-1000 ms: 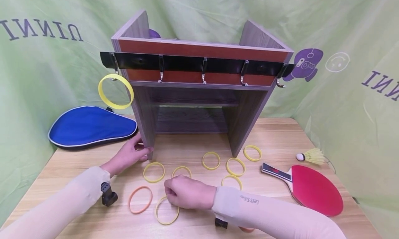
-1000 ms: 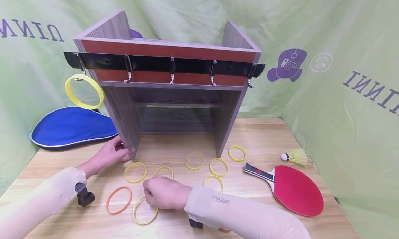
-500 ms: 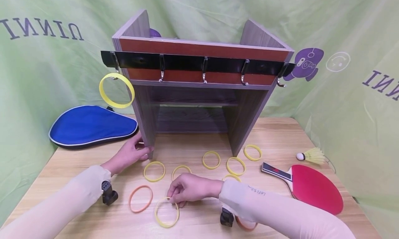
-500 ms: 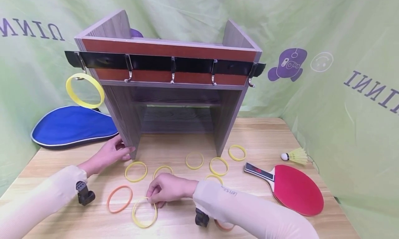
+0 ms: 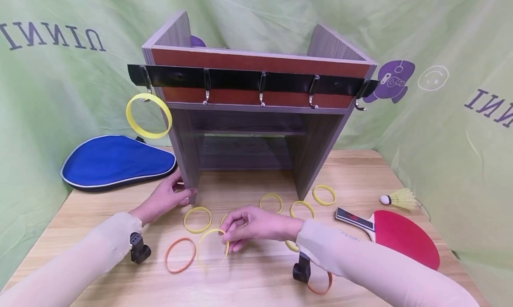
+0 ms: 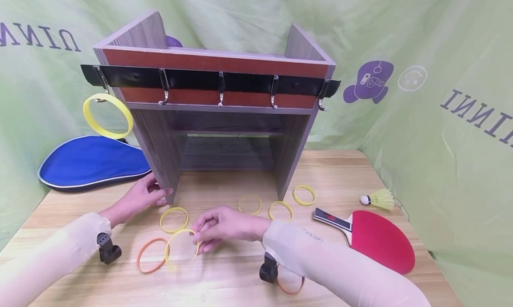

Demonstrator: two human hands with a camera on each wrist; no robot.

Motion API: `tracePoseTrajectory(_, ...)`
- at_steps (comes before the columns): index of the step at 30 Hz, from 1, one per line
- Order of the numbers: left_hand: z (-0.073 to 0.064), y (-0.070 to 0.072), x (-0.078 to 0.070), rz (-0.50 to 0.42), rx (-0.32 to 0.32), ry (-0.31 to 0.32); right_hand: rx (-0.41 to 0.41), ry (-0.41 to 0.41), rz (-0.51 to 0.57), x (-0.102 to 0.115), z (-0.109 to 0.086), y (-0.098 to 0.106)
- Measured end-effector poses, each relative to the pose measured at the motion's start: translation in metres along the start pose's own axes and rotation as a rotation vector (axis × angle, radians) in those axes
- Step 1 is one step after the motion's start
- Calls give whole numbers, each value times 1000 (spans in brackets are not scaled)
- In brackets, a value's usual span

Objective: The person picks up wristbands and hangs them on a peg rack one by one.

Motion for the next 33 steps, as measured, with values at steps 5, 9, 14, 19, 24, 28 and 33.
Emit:
tracePoseTrajectory(5,-2,-1,2,-6,1,12,-7,92,48,29,-11,14)
tracePoseTrajectory(9,-4,-2,5,-5,-2,17,-49,202,86,55,-21,23)
tracePoseTrajectory(14,-5,-1,6,-9,-7,21,-110,321,138,88,-30,29)
tracePoseTrajectory(19,-4,-2,4,6,-12,1,-177,411,257,115,-36,27)
tracePoseTrajectory(24,1,0,-1,17,-3,-25,-266,524,331,137,-42,23)
tracePoseTrajectory(28,2,1,-4,0,17,-10,-315,594,364,150,-43,19)
tracePoseTrajectory(33,-1,2,-4,6,25,7,-345,623,415,159,-40,13)
Point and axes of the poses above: each hand's wrist, its own z-axis towards the middle knuckle, its own y-axis out of the back of the hand, x = y × z, the point moved 2 cm from there along z, towards the middle knuckle, and after that the axes turned 4 degrees about -x, right-handed, at the moved point
